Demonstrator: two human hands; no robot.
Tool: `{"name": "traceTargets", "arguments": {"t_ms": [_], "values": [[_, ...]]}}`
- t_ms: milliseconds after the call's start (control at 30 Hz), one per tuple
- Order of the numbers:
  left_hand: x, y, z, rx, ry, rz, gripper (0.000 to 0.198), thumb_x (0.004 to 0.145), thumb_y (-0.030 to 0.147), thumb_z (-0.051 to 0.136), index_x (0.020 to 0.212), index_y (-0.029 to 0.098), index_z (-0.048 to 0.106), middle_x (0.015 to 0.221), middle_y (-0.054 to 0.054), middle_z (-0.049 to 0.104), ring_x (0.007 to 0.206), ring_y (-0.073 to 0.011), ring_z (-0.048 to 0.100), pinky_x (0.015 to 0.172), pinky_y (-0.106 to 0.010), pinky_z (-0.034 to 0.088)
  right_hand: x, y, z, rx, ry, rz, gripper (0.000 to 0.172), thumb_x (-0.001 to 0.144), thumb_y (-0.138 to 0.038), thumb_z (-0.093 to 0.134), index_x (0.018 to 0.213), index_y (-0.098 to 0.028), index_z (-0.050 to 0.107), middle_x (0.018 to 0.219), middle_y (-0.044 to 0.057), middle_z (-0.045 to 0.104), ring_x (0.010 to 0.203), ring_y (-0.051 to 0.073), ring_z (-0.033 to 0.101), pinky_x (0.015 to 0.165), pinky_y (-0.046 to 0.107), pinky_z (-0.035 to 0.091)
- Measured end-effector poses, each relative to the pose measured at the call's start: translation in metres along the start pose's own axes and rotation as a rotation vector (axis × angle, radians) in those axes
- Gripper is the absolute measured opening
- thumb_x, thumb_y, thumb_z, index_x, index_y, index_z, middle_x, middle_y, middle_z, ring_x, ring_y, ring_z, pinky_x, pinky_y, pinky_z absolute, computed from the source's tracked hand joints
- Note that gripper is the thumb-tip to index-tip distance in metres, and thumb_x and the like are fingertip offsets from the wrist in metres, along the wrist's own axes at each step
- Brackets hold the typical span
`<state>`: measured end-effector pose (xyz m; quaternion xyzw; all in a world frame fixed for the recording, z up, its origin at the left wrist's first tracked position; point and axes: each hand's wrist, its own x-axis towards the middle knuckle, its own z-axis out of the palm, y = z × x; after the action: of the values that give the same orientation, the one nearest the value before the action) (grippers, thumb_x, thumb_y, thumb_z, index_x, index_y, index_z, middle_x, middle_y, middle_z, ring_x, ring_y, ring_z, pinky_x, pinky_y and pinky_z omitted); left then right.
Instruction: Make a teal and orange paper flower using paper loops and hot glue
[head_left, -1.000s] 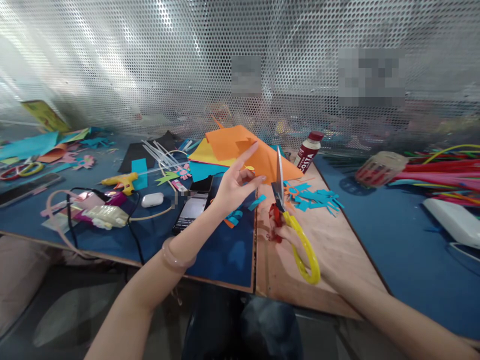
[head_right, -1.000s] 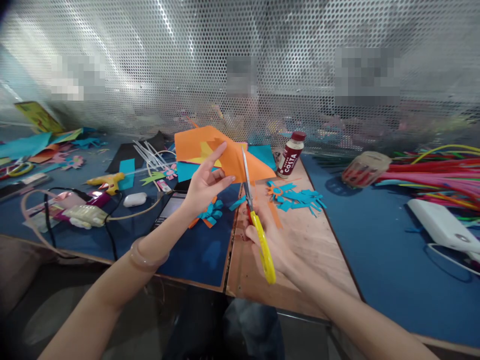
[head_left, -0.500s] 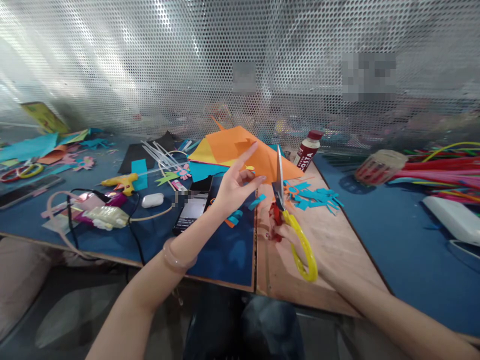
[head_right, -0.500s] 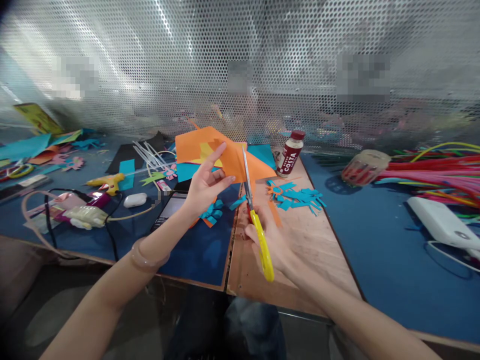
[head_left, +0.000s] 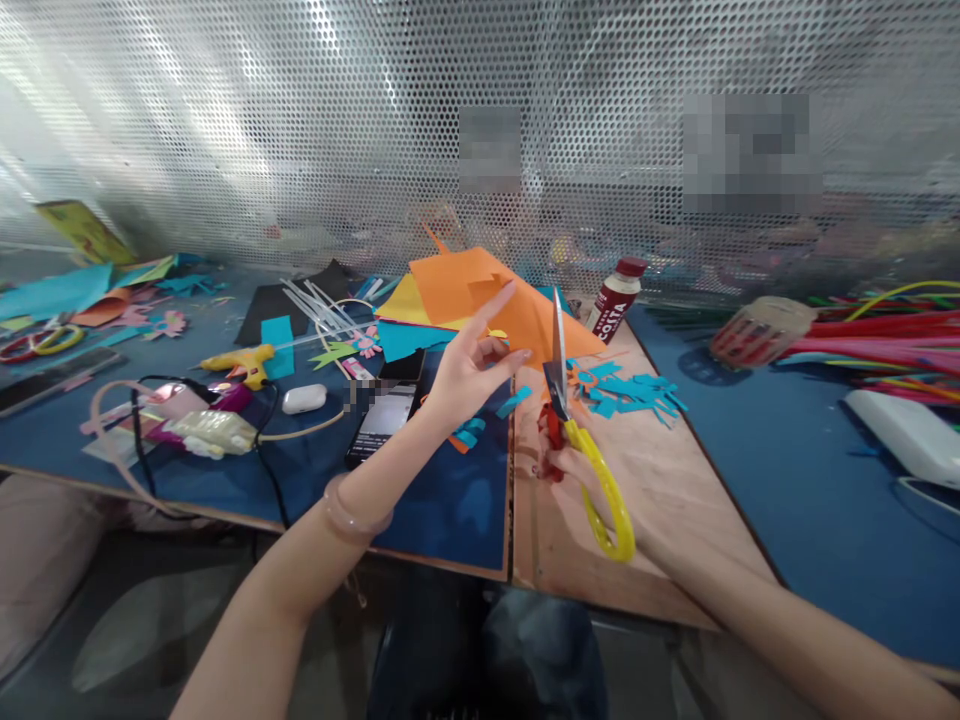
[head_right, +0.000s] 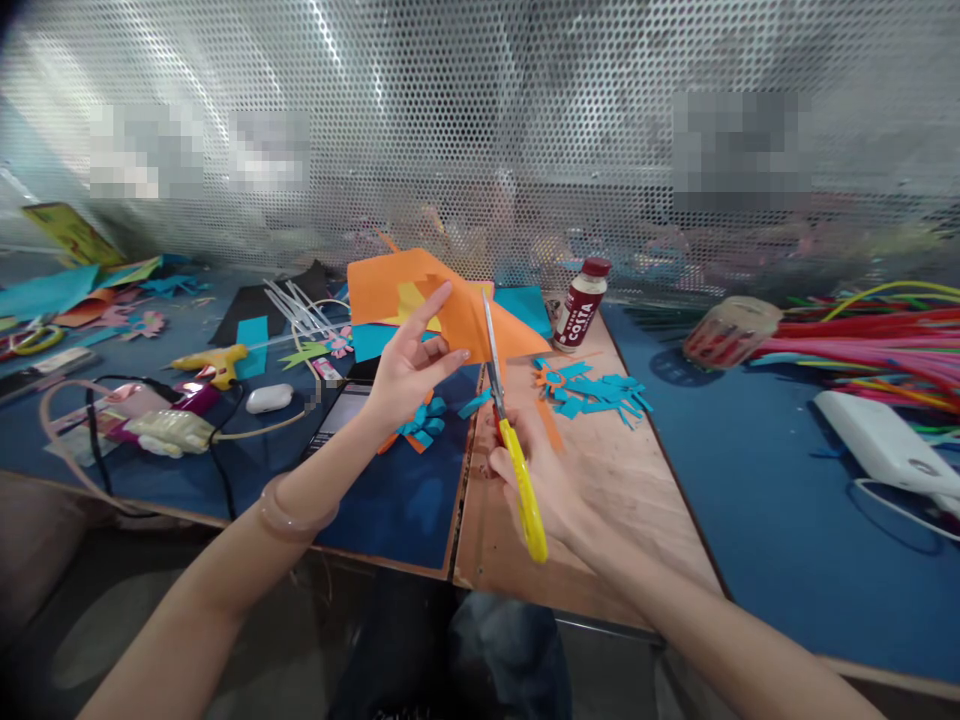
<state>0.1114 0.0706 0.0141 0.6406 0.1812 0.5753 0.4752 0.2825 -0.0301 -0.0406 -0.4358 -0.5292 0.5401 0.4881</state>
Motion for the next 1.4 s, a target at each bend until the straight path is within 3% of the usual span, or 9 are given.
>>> {"name": "traceTargets", "arguments": {"t_ms": [133, 300, 400, 667, 933, 1400], "values": [[0.0, 0.001, 0.0, 0.021, -0.007, 0.0, 0.081, 0.083, 0.022, 0.075, 0.155, 0.027, 0.037, 0.064, 0.006, 0.052, 0.062, -0.0095, 0.052, 0.069, -0.024, 0.05, 0.0, -0.001, 0.002, 0.006, 0.017, -0.006, 0.034, 0.096, -0.037, 0.062, 0.123, -0.016, 0.06, 0.117, 0.008, 0.064, 0.095, 0.019, 0.066, 0.079, 0.038, 0.058], [0.0, 0.003, 0.001, 0.029, -0.001, 0.01, 0.078, 0.084, 0.018, 0.073, 0.153, 0.027, 0.04, 0.066, 0.006, 0.055, 0.062, -0.0087, 0.053, 0.071, -0.024, 0.05, 0.003, -0.004, 0.004, 0.009, 0.061, -0.001, 0.027, 0.084, -0.035, 0.072, 0.103, -0.02, 0.059, 0.083, -0.002, 0.061, 0.061, 0.011, 0.058, 0.056, 0.027, 0.053], [0.0, 0.003, 0.001, 0.019, -0.011, -0.002, 0.077, 0.084, 0.018, 0.071, 0.153, 0.026, 0.039, 0.068, 0.005, 0.058, 0.064, -0.0093, 0.057, 0.074, -0.025, 0.052, 0.003, -0.006, 0.005, 0.005, 0.079, 0.013, 0.025, 0.077, -0.034, 0.073, 0.092, -0.023, 0.055, 0.07, -0.005, 0.056, 0.052, 0.011, 0.054, 0.05, 0.027, 0.05], [-0.002, 0.006, 0.001, 0.031, -0.026, -0.042, 0.073, 0.086, 0.021, 0.07, 0.152, 0.026, 0.04, 0.085, 0.0, 0.071, 0.068, -0.0102, 0.064, 0.076, -0.026, 0.054, 0.003, -0.01, 0.007, -0.017, 0.111, 0.062, 0.026, 0.073, -0.034, 0.069, 0.086, -0.025, 0.049, 0.062, -0.007, 0.054, 0.04, 0.012, 0.052, 0.041, 0.027, 0.047], [-0.001, 0.003, 0.001, 0.039, -0.016, -0.062, 0.075, 0.084, 0.021, 0.072, 0.152, 0.026, 0.041, 0.092, -0.003, 0.074, 0.067, -0.0105, 0.064, 0.074, -0.026, 0.054, 0.003, -0.004, 0.008, -0.055, 0.149, 0.077, 0.024, 0.075, -0.032, 0.063, 0.084, -0.026, 0.043, 0.048, -0.012, 0.046, 0.031, 0.011, 0.045, 0.035, 0.024, 0.039], [0.0, 0.0, 0.0, 0.062, -0.003, -0.096, 0.077, 0.082, 0.024, 0.074, 0.152, 0.024, 0.041, 0.083, 0.0, 0.07, 0.07, -0.0106, 0.062, 0.072, -0.024, 0.051, 0.004, -0.003, 0.011, -0.129, 0.174, 0.075, 0.019, 0.076, -0.035, 0.06, 0.083, -0.027, 0.045, 0.039, -0.013, 0.044, 0.027, 0.011, 0.041, 0.032, 0.023, 0.035]]}}
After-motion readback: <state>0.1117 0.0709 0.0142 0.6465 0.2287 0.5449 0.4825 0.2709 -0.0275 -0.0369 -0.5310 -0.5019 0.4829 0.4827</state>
